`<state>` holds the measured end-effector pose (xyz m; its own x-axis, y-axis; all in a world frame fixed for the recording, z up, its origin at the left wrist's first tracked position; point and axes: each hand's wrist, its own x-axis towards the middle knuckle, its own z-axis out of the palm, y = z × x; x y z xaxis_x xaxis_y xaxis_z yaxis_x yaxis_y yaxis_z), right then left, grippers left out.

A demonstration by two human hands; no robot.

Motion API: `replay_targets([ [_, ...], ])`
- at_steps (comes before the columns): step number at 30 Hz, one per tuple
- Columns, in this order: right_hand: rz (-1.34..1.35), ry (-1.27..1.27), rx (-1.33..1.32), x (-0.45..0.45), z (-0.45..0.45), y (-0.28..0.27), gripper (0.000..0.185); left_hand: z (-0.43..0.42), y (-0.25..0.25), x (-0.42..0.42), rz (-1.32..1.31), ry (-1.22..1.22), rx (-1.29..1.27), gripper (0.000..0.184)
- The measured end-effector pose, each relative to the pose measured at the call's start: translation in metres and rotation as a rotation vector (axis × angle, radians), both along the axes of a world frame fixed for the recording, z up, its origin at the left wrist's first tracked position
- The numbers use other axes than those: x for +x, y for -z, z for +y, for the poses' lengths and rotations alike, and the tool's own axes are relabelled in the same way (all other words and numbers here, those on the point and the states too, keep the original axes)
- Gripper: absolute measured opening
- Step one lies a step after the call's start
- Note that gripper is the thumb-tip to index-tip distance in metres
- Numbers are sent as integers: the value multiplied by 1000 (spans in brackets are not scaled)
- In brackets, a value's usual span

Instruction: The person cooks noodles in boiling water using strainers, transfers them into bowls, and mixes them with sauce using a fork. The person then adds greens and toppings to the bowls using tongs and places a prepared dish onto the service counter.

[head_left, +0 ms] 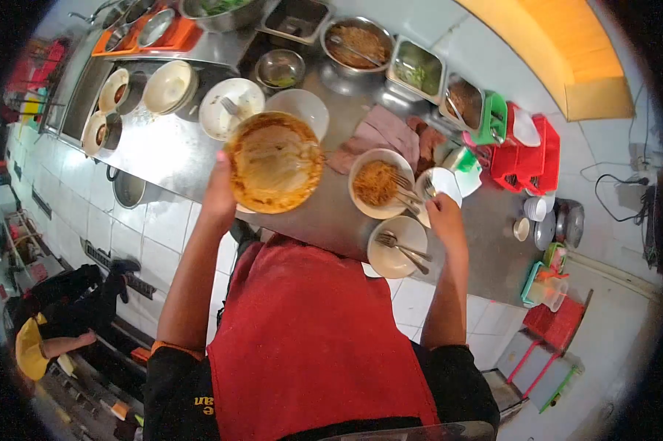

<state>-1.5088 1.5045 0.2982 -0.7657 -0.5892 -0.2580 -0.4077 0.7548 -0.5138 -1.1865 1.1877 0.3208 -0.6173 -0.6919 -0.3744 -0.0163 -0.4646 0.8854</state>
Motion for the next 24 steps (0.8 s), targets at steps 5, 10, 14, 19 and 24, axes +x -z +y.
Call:
replay_targets([
  [5,111,124,102,28,22,-29,23,-77,42,121,138,-174,34,73],
  [10,-109,270,-214,107,-31,-70,24,-160,107,212,145,-382,169,68],
  [14,-206,42,-145,219,-173,-63,25,-215,182,232,72,-474,89,64],
  [19,-169,-364,-71,337,-317,-11,19,-248,176,244,-343,-228,-331,70],
  [24,-157,-376,-79,379,-411,41,22,-254,118,263,16,-139,435,80],
])
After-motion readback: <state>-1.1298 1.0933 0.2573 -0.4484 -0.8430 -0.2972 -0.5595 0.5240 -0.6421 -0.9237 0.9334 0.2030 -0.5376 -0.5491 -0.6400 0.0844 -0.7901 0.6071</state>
